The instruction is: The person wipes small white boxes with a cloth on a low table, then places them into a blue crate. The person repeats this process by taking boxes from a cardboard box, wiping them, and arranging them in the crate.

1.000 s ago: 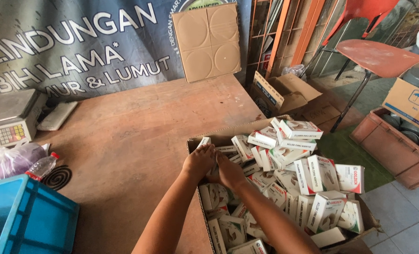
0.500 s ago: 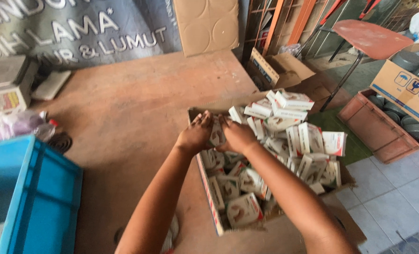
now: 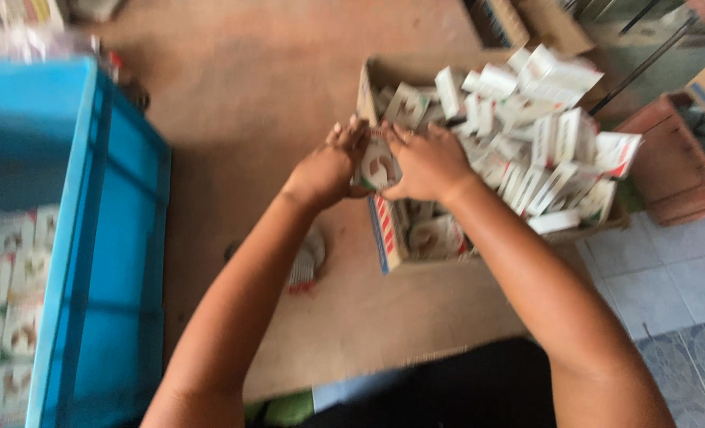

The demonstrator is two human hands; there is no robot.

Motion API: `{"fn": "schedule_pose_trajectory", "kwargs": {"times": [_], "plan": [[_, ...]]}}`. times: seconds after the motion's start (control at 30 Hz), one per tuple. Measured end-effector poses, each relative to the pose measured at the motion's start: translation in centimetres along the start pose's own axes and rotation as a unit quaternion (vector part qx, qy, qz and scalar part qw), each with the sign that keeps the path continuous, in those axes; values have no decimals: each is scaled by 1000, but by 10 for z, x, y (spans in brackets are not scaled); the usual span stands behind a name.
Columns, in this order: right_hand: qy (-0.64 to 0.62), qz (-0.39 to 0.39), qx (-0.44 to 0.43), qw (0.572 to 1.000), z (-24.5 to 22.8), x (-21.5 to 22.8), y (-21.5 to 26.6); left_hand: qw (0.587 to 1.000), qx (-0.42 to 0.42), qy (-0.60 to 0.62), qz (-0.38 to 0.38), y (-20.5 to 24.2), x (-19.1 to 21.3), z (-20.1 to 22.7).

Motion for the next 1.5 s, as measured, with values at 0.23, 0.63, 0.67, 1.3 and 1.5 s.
{"fn": "schedule_pose_trajectory", "kwargs": {"times": [0.23,0.63,0.67,1.3,1.5], "plan": [[13,18,55,998,-60,-24,8,999,19,20,33,71,-3,-11],[-76,-54,118,989,-184,-127,18,994,106,27,-4,214,-75,-44],[-80,-69,122,987,-193,-142,19,988,143,56,-15,224,-84,-48],[-393,-8,47,918,-216,-215,32,937,284,165,-119,292,-93,-50],[-238,42,121,963,-208,-244,33,955,238,135,-111,307,-109,-31]]}}
Point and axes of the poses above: each hand's wrist, its own y-axis away from the middle knuckle, its own x-axis out of the back of the hand, z = x × y, the point moved 4 cm from there along -y, towards the middle knuckle, and after that the axes turned 11 degrees about z, right-handed, at the moved point
